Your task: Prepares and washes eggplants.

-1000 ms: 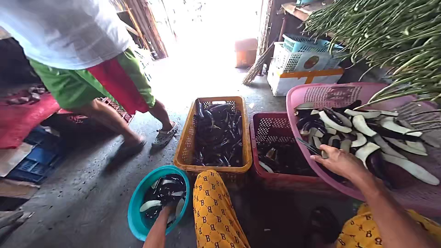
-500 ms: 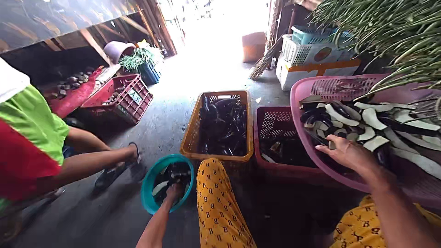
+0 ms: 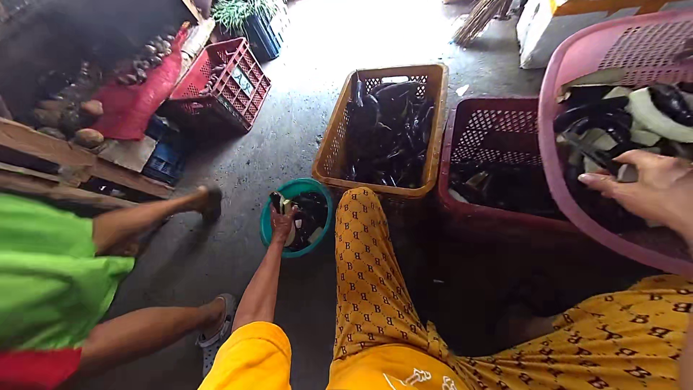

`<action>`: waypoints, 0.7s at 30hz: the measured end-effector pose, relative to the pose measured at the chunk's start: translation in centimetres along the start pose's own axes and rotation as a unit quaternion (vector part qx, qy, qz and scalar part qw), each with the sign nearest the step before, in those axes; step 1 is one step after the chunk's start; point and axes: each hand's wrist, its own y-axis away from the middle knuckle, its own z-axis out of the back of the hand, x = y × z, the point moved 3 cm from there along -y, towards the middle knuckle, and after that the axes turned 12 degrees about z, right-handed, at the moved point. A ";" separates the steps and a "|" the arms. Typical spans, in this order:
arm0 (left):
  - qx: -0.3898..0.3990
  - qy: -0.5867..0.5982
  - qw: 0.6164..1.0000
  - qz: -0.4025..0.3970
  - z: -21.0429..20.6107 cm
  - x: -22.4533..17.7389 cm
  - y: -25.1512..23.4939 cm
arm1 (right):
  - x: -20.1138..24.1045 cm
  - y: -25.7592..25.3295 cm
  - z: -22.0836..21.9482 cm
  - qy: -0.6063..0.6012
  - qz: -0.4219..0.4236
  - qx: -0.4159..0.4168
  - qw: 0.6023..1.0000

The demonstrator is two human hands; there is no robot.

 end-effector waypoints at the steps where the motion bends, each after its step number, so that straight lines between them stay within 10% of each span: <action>1: -0.009 0.004 1.000 -0.003 0.2 -0.3 -0.2 | 0.0 -0.1 -0.1 0.001 0.004 -0.001 1.000; 17: -0.038 -0.036 0.998 -0.028 -0.2 -3.9 -2.3 | 2.4 2.6 3.6 0.007 -0.026 -0.020 0.999; 21: -0.055 0.093 0.992 -0.067 -0.8 -11.6 -1.6 | 5.8 3.6 5.1 -0.018 -0.049 -0.006 0.999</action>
